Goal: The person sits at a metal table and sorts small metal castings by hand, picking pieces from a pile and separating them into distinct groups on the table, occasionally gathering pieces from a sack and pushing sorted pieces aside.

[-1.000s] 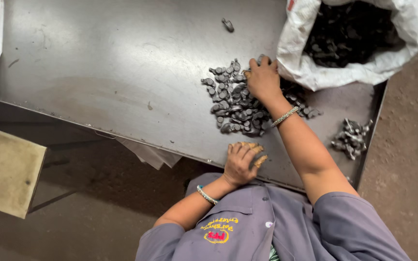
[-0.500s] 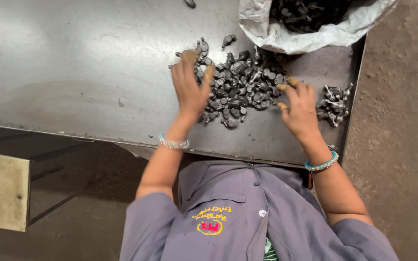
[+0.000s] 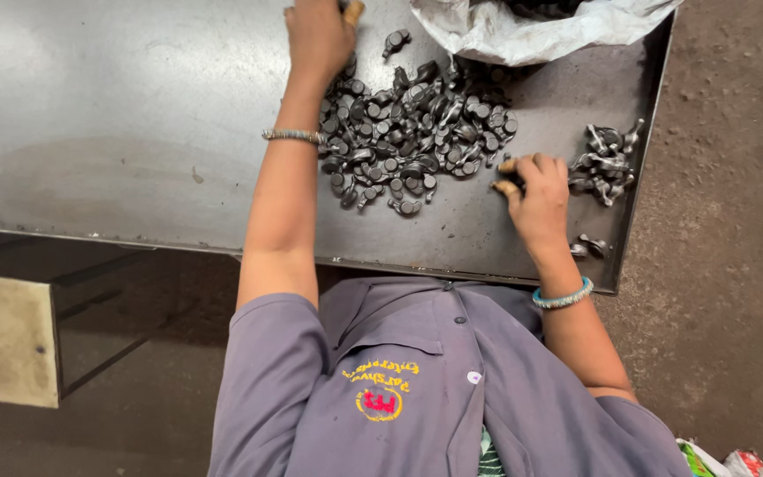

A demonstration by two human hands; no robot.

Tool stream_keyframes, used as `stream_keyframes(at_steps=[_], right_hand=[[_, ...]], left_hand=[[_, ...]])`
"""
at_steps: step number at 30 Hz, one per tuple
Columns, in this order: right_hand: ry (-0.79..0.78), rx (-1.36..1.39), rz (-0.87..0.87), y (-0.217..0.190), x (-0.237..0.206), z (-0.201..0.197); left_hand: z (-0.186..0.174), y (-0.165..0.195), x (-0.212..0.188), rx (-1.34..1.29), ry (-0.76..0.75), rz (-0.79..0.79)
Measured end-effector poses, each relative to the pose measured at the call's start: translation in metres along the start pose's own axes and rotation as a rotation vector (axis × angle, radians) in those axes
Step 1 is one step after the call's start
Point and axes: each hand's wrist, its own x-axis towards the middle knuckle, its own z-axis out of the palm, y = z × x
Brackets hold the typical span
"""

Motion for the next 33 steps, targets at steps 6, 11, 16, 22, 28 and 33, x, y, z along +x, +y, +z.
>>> stream_keyframes(at_steps=[6, 11, 16, 22, 28, 33], right_hand=[[-0.059, 0.071, 0.031, -0.014, -0.026, 0.002], [-0.043, 0.163, 0.132, -0.017, -0.026, 0.004], [-0.054, 0.238, 0.262, -0.009, -0.029, 0.008], [-0.115, 1.228, 0.451, 0.01, -0.034, 0.017], [-0.332, 1.92, 0.797, 0.02, -0.037, 0.019], [-0.344, 1.84, 0.93, 0.017, -0.04, 0.021]], left_hand=[[0.014, 0.003, -0.051, 0.065, 0.025, 0.302], [0.025, -0.005, -0.076, -0.001, -0.06, 0.22], [0.032, -0.014, -0.141, -0.192, 0.229, 0.358], [0.043, 0.016, -0.229, -0.536, 0.236, 0.068], [0.074, 0.039, -0.248, -1.041, -0.001, 0.065], [0.105, 0.058, -0.244, -1.296, -0.128, 0.023]])
